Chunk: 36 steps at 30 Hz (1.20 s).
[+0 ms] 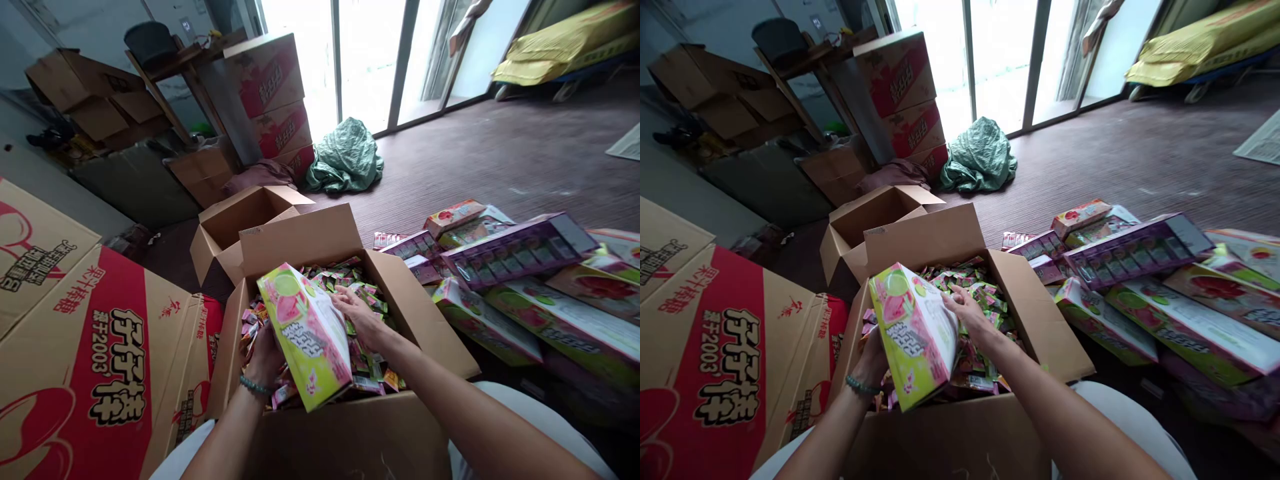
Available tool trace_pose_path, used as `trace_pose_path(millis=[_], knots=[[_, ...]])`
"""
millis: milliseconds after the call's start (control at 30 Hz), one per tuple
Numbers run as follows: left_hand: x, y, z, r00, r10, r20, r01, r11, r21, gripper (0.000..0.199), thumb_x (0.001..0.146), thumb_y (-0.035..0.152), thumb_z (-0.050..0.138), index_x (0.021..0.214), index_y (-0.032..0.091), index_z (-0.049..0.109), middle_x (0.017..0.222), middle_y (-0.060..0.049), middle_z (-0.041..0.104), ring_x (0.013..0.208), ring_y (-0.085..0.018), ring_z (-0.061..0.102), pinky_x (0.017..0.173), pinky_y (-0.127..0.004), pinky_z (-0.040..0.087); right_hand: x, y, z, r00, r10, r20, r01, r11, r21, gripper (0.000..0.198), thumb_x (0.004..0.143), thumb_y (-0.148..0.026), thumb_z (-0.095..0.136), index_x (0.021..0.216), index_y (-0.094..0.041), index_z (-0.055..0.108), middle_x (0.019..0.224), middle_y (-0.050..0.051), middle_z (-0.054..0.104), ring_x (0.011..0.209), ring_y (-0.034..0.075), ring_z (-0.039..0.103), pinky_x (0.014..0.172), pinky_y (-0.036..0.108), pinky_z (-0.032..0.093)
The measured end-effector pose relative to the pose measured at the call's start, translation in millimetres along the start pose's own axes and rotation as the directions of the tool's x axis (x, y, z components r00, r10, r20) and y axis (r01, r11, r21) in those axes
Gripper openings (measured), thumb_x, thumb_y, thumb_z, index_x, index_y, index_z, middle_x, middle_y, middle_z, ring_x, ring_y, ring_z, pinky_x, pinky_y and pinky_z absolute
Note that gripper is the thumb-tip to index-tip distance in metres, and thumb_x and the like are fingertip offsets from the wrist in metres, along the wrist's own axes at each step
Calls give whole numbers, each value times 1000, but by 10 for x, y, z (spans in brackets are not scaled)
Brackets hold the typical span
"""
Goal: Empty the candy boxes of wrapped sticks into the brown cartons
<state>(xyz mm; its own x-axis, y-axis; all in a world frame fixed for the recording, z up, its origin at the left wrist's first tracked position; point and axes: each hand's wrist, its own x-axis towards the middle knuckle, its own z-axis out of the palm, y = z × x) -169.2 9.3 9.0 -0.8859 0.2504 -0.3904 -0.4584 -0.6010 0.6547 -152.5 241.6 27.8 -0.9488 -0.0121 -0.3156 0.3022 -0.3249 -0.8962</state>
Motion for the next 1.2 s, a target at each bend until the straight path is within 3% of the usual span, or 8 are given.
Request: trace_pose_path(millis=[133, 233, 333, 467, 700, 1033, 1133, 1200], knots=[[22, 261, -33, 981, 85, -176, -112, 983, -148, 26, 96, 33, 48, 97, 26, 74, 100, -4, 78, 119, -24, 65, 110, -45, 46, -232, -74, 103, 939, -93, 332, 94, 995, 12, 81, 78, -76, 65, 145, -32, 49, 152, 9, 48, 139, 30, 46, 111, 47, 39], [-40, 363, 188, 945, 159, -286, -245, 923, -296, 35, 100, 39, 42, 95, 25, 73, 93, -5, 77, 104, -23, 69, 104, -44, 49, -366, -65, 181, 896, -194, 400, 197, 980, 33, 113, 65, -77, 75, 158, -33, 27, 163, 11, 32, 146, 34, 37, 113, 52, 38], [-139, 249, 546, 935, 269, -231, -339, 868, -362, 42, 102, 40, 36, 97, 23, 73, 96, -6, 77, 95, -21, 70, 95, -41, 53, -389, -139, 195, 919, -302, 252, 306, 952, 25, 137, 55, -57, 92, 161, -32, 9, 162, 15, 33, 143, 33, 42, 112, 50, 42], [-304, 129, 713, 938, 301, -174, -337, 910, -243, 52, 97, 63, 39, 94, 23, 72, 89, -5, 74, 85, -21, 69, 81, -39, 56, -370, -439, 72, 907, -419, 34, 418, 907, 51, 111, 67, -43, 87, 158, -33, 22, 148, 12, 54, 125, 29, 60, 105, 46, 50], [-521, 196, 328, 933, 284, -220, -293, 956, -11, 37, 94, 58, 48, 101, 30, 71, 93, -1, 73, 90, -22, 68, 86, -42, 55, -482, -649, -25, 873, -437, 218, 445, 895, 12, 95, 67, -38, 87, 151, -31, 43, 132, 6, 66, 122, 28, 62, 103, 40, 52], [-710, 229, 631, 936, 327, -128, -312, 942, 122, 50, 98, 57, 36, 123, 24, 65, 118, -7, 68, 96, -19, 65, 82, -33, 54, -608, -853, -127, 844, -537, 9, 532, 839, 114, 90, 69, -51, 83, 148, -32, 45, 139, 5, 62, 127, 28, 58, 101, 38, 52], [-585, 244, 640, 893, 425, -149, -357, 869, 343, 61, 96, 62, 38, 141, 24, 51, 142, -13, 56, 118, -24, 59, 96, -38, 49, -597, -882, -221, 855, -506, -116, 519, 829, 208, 83, 70, -61, 79, 143, -34, 49, 137, 4, 63, 122, 28, 61, 91, 36, 56], [-408, 146, 611, 814, 574, -96, -365, 632, 683, 66, 94, 64, 41, 148, 27, 43, 154, -14, 43, 137, -29, 46, 111, -45, 38, -542, -872, -314, 857, -487, -169, 515, 813, 272, 81, 71, -67, 75, 141, -33, 51, 132, 5, 66, 117, 27, 64, 88, 36, 57]])
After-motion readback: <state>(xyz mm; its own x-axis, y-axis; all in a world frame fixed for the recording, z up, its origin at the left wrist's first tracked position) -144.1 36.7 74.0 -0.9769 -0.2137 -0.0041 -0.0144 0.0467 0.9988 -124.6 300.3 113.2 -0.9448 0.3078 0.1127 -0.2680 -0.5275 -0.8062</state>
